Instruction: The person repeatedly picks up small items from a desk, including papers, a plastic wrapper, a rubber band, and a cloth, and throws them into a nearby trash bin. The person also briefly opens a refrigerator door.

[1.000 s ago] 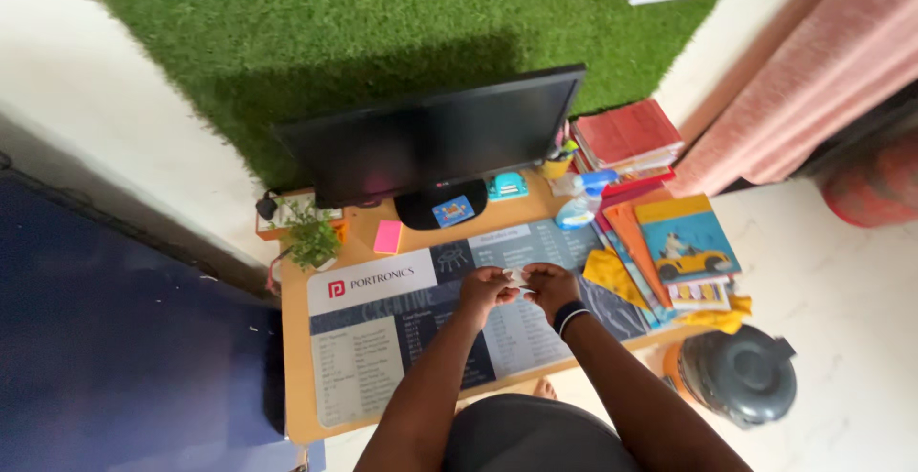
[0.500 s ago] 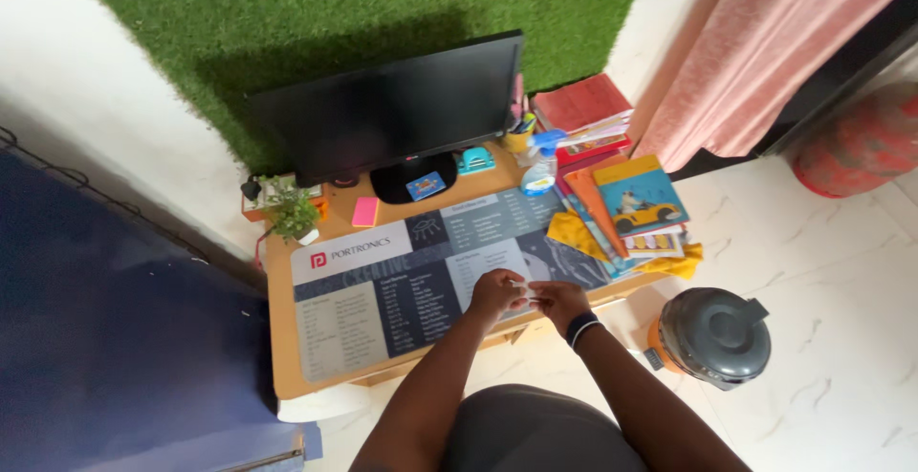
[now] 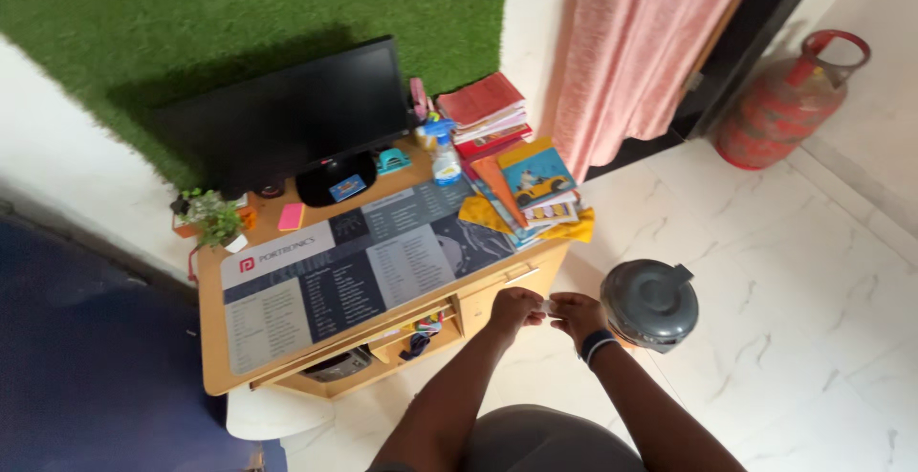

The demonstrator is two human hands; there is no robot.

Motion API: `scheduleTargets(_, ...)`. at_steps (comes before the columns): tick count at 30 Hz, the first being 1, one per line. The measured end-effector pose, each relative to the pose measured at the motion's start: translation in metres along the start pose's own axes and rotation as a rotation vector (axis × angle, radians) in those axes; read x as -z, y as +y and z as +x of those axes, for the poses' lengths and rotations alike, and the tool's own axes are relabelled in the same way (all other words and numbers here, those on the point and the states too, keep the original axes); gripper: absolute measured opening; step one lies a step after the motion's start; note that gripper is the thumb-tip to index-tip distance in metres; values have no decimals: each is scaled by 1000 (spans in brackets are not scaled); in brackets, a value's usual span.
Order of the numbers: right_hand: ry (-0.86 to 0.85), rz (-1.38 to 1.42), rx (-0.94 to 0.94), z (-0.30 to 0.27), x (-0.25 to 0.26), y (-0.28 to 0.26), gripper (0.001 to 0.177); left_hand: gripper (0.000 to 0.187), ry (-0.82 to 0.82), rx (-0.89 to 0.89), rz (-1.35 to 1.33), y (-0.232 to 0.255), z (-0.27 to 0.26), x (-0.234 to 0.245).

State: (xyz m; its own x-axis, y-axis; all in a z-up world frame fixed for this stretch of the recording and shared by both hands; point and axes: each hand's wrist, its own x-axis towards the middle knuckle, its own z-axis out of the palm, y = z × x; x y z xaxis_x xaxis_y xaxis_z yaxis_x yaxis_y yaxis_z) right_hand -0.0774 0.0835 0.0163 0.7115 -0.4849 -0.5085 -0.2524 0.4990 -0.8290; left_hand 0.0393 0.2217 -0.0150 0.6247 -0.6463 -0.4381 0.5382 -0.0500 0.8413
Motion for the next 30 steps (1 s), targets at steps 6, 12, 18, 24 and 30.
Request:
scheduleTargets(6,19,-44,129,-41,88,7,22,13,-72,118,34,-27,-22,-81)
scheduleTargets(12,206,268,-49,-68,137,15,21,19,-121,144,207,-49,-32,-129)
scheduleTargets(18,229,124,-40,-72,168,20,30,17,-177,186,229,-72,-8,-151)
scheduleTargets(24,268,172,-57,-50,205,23,24,19,-233,238,212,-96,32,-175)
scheduleTargets(30,296,241,-71,-7,220,-9,24,19,-319,116,267,-88,96,-198)
